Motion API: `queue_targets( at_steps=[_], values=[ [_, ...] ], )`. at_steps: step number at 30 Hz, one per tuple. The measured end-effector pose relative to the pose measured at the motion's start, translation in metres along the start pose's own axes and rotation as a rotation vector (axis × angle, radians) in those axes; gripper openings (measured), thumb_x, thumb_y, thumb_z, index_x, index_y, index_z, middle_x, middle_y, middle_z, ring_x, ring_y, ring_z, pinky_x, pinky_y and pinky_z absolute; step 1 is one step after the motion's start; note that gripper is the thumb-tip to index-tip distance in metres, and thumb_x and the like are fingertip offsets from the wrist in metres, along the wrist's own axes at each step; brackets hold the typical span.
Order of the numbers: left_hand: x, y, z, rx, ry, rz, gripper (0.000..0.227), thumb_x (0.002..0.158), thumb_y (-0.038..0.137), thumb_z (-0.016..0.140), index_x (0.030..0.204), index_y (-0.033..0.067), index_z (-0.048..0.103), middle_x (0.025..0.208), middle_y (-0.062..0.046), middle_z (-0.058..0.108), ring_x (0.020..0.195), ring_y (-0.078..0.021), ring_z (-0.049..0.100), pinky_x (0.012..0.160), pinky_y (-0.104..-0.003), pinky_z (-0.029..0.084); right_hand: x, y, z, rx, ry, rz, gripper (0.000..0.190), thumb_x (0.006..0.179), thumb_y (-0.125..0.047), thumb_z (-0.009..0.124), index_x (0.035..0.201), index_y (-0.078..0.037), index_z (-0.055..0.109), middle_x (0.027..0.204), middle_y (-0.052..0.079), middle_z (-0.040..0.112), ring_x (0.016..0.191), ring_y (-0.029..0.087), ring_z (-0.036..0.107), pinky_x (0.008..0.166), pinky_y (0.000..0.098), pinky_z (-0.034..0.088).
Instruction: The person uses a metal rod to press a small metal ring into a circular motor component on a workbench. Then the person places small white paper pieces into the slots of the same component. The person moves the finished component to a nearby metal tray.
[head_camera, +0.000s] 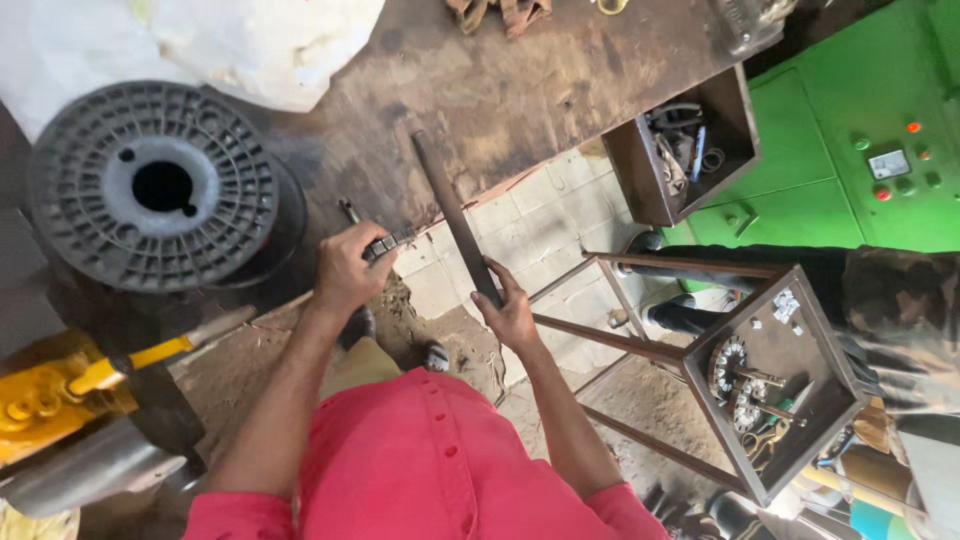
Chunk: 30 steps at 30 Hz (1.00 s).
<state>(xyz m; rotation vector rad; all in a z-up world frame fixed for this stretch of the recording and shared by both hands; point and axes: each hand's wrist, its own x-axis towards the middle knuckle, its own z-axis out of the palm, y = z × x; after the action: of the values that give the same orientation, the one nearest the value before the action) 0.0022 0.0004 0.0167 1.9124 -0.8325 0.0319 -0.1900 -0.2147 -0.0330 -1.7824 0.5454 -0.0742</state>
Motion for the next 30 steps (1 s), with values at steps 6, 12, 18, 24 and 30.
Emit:
queue_targets(
  at_steps=[6,12,18,24,30],
  values=[
    [-0.002,-0.001,-0.001,-0.08,0.014,0.017,0.022,0.089,0.02,0.079,0.092,0.0021,0.067,0.085,-0.016,0.069,0.075,-0.033,0.071,0.063,-0.039,0.055,0.0,-0.029,0.0,-0.035,0.1,0.1,0.077,0.09,-0.008,0.072,0.158,-0.01,0.035,0.057,0.0,0.057,0.049,0.008,0.052,0.045,0.0277,0.042],
    [-0.001,0.012,0.0,-0.178,0.024,-0.173,0.02,0.084,0.014,0.082,0.091,-0.0004,0.07,0.077,-0.013,0.069,0.063,-0.0232,0.066,0.059,-0.035,0.05,0.032,-0.028,-0.05,0.117,0.19,0.158,0.081,0.089,-0.011,0.071,0.16,-0.012,0.031,0.059,-0.003,0.059,0.049,0.007,0.057,0.046,0.0295,0.051],
    [0.041,0.035,0.019,-0.254,0.051,-0.242,0.02,0.077,0.009,0.085,0.092,0.0001,0.075,0.075,-0.011,0.073,0.061,-0.0158,0.069,0.057,-0.03,0.052,0.142,-0.012,-0.182,-0.292,0.244,0.127,0.084,0.084,-0.017,0.078,0.157,-0.013,0.038,0.056,0.008,0.063,0.042,0.014,0.052,0.04,0.0343,0.044],
    [0.112,0.053,0.075,-0.253,0.152,-0.348,0.019,0.076,0.003,0.083,0.093,-0.0013,0.075,0.076,-0.01,0.074,0.063,-0.0146,0.07,0.058,-0.028,0.053,0.221,0.016,-0.3,-0.512,0.27,-0.124,0.077,0.084,-0.018,0.08,0.154,-0.003,0.051,0.087,0.013,0.078,0.079,0.016,0.074,0.07,0.0303,0.057],
    [0.147,0.08,0.114,-0.169,0.479,-0.439,0.021,0.077,-0.003,0.08,0.096,-0.0024,0.072,0.087,-0.01,0.073,0.075,-0.0138,0.069,0.068,-0.027,0.053,0.282,-0.02,-0.366,-0.499,0.239,0.105,0.081,0.083,-0.026,0.08,0.151,-0.003,0.043,0.078,0.015,0.075,0.064,0.03,0.071,0.061,0.0422,0.057]
  ],
)
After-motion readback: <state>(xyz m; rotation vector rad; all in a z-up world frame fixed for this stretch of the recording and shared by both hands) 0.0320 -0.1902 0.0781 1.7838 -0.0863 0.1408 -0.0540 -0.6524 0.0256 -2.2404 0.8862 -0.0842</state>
